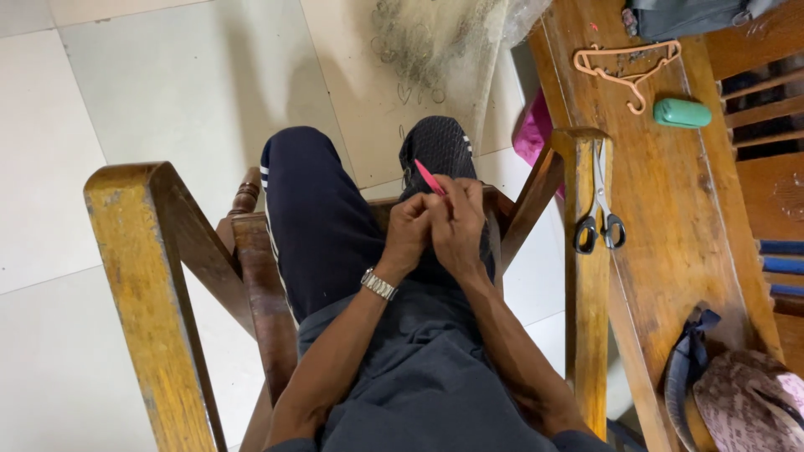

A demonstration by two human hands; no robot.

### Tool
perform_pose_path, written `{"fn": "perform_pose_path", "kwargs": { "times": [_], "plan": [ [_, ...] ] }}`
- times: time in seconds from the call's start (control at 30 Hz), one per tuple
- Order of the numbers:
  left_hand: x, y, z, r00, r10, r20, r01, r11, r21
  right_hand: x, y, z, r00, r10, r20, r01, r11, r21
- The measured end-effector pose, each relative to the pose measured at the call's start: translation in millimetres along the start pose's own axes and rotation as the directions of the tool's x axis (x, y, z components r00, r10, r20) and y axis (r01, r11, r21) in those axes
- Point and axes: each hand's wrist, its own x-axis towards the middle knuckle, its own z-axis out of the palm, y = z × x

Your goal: Repairing a black mesh fishing net using a netting needle and scissors

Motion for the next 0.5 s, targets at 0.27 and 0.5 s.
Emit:
{"fn": "perform_pose_path", "kwargs": {
  "times": [0.27,0.5],
  "plan": [
    [2,5,-7,0.991,0.118,0.062,-0.126,0.98,0.156,52,-30,-31,0.964,0.036,0.263,-0.04,0.999,0.009],
    [-5,19,0,0.994,-0.099,0.043,0.104,0.983,-0.152,105,-34,-32,0.918,0.216,0.333,-0.349,0.84,0.415]
  ]
}}
